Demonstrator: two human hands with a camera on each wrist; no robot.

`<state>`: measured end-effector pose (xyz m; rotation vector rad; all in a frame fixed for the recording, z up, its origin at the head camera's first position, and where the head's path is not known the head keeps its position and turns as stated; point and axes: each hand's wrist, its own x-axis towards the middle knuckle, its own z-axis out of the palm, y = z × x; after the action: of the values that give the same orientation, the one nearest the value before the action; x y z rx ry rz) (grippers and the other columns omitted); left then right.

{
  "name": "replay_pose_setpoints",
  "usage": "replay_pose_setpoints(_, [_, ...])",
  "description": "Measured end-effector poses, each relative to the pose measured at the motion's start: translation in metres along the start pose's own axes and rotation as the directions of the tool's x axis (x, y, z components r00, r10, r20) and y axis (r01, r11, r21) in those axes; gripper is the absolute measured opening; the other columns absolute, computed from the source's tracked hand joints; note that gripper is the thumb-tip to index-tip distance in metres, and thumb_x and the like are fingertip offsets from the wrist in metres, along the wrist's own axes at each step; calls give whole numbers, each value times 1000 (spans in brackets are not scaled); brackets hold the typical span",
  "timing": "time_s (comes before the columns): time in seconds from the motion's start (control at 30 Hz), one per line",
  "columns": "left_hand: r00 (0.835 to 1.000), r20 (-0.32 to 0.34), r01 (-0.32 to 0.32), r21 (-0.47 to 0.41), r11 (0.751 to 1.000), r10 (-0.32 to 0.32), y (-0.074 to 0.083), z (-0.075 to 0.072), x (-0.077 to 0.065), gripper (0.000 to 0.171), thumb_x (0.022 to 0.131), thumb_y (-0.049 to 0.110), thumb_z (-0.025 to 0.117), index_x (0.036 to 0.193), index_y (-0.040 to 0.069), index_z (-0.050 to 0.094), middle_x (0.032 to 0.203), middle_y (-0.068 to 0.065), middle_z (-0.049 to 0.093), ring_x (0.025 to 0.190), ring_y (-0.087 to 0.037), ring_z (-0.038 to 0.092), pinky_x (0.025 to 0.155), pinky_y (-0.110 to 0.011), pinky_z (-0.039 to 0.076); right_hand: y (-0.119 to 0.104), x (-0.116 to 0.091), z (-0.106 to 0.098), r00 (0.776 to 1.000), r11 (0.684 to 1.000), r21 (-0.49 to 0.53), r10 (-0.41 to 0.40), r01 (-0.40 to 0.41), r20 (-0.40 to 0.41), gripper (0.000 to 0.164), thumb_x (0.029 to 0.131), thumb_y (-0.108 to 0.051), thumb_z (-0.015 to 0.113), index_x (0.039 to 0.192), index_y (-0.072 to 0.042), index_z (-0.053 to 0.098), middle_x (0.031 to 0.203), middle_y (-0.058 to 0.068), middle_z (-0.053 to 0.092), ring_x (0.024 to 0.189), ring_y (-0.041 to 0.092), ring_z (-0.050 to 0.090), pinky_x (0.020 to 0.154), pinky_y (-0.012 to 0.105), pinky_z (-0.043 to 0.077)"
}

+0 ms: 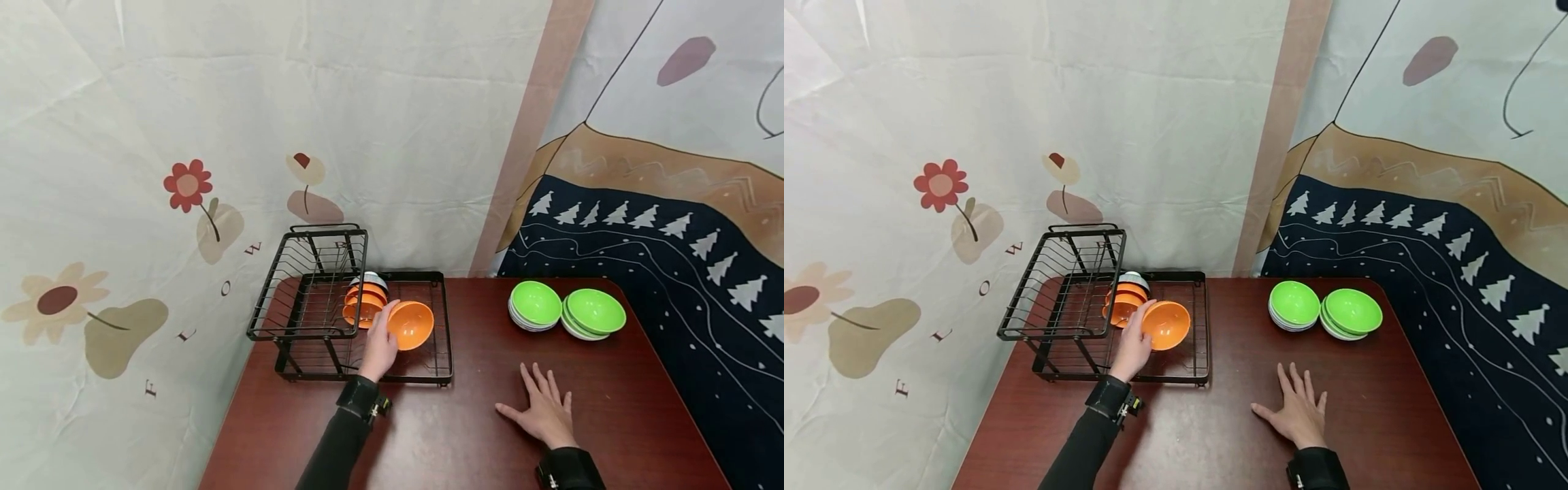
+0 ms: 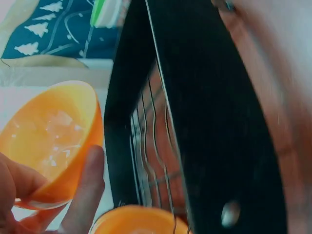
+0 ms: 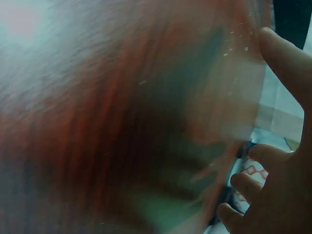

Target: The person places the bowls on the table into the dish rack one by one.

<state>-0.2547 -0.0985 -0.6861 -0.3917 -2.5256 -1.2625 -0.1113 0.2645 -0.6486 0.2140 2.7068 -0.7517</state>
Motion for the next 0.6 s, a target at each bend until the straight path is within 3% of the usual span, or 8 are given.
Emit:
replay_pose_setpoints(0.13, [997,-63,-26,126,992,34,59,-41,1,91,83,-25,65,160,24,56,132,-16,65,86,-34,68,61,-40,54,7,-2,3,1000,1000,-17,6,-5,17,130,83,-73,84,174,-2,23,180,35,11,166,63,1,124,91,-4])
replay_pose_setpoints(0.17, [997,-78,-16,169,985,29,61,-42,3,92,82,-26,68,159,24,58,132,-15,65,86,-35,69,58,-40,53,9,-2,4,1000,1000,-19,5,-5,22,132,82,-73,85,174,-2,23,180,35,11,166,63,1,124,92,-4])
replay_pose_setpoints(0.33, [987,-58,159,296,942,-148,94,-63,10,79,88,-21,76,154,19,62,141,-11,64,110,-37,71,65,-40,60,11,-2,5,999,1000,-16,5,-5,41,137,76,-71,91,174,-2,24,180,35,11,166,63,1,124,92,-3])
replay_pose_setpoints(0.37, [969,-59,248,246,937,-241,97,-66,12,66,97,-11,74,153,22,64,140,-9,66,111,-36,71,68,-41,61,11,-2,5,999,1000,-13,6,-6,43,137,75,-70,92,174,-2,25,180,35,10,166,62,1,124,92,-4])
replay_pose_setpoints(0.43, [906,-60,422,68,904,-418,97,-67,14,46,109,12,67,154,25,65,146,-7,69,124,-38,70,85,-49,65,11,-2,4,999,1000,-10,6,-6,43,137,74,-69,93,173,-1,27,180,34,11,166,62,1,124,92,-3])
replay_pose_setpoints(0.5, [825,-56,543,-195,817,-562,95,-68,16,45,115,36,58,158,24,63,157,-9,65,141,-39,63,111,-55,58,10,-2,3,999,1000,-9,8,-8,45,136,74,-69,93,173,-1,28,180,34,11,166,62,1,124,92,-3])
replay_pose_setpoints(0.57, [757,-58,574,-416,705,-651,92,-69,17,57,114,53,53,158,17,63,163,-17,60,152,-42,53,125,-58,47,9,-2,2,999,1000,-12,7,-7,46,136,74,-69,94,172,-2,29,180,34,11,166,62,1,123,92,-2])
replay_pose_setpoints(0.6, [753,-55,554,-484,677,-656,89,-69,17,61,115,52,53,161,11,58,170,-21,50,161,-43,43,132,-60,38,9,-2,2,999,1000,-14,7,-7,46,136,74,-69,94,172,-2,29,180,34,11,166,62,1,123,92,-2])
